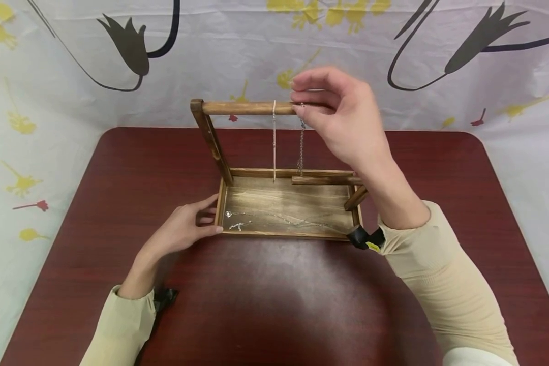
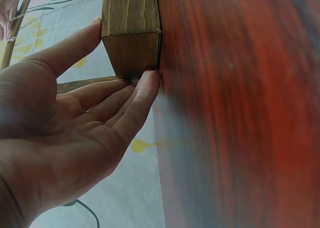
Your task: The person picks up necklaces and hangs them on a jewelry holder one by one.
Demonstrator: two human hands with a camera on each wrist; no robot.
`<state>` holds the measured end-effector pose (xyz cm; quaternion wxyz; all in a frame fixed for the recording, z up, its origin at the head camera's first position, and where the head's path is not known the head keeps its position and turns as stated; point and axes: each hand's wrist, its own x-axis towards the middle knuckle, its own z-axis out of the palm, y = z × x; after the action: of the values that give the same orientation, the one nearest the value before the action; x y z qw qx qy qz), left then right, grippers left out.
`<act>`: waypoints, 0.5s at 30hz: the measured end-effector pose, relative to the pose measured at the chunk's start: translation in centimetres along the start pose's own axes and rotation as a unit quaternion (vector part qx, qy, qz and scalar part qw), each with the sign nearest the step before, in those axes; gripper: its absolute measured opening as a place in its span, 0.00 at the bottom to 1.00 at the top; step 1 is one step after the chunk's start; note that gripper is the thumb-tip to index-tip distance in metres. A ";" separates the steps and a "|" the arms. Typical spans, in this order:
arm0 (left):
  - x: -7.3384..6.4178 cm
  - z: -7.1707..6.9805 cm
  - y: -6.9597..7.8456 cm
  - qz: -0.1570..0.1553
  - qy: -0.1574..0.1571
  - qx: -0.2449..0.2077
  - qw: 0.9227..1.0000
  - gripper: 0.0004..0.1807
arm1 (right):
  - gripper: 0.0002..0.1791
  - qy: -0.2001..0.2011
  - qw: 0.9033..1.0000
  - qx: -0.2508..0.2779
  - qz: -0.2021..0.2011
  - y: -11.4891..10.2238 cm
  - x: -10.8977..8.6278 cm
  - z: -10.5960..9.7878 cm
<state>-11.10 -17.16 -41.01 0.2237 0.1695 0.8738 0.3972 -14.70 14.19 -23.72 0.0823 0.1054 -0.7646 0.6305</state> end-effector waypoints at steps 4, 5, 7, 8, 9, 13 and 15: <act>0.0 0.0 0.0 0.001 0.000 -0.001 1.000 0.43 | 0.15 -0.004 0.999 -0.039 -0.007 -0.1 -0.1 0.1; 0.0 0.0 0.0 0.001 0.001 -0.001 1.000 0.43 | 0.16 -0.004 0.999 -0.051 -0.009 -0.1 -0.1 0.1; 0.0 0.0 -0.1 0.001 0.001 -0.001 1.000 0.43 | 0.16 -0.003 0.997 -0.074 -0.013 -0.2 -0.2 0.0; 0.1 0.0 -0.1 0.002 0.001 -0.002 1.000 0.43 | 0.17 -0.004 0.996 -0.083 -0.014 -0.2 -0.3 0.0; 0.1 0.0 -0.1 0.002 0.001 -0.002 1.000 0.43 | 0.17 -0.004 0.996 -0.090 -0.015 -0.3 -0.3 -0.1; 0.1 0.1 -0.1 0.004 0.002 -0.001 1.000 0.43 | 0.20 -0.006 0.992 -0.127 -0.021 -0.3 -0.6 -0.2; 0.1 0.1 -0.1 0.006 0.003 0.000 1.000 0.43 | 0.21 -0.008 0.990 -0.140 -0.023 -0.2 -0.6 -0.3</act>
<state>-11.13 -17.17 -41.19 0.2192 0.1734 0.8734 0.3988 -14.04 14.52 -23.65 0.1047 0.1156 -0.8432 0.5144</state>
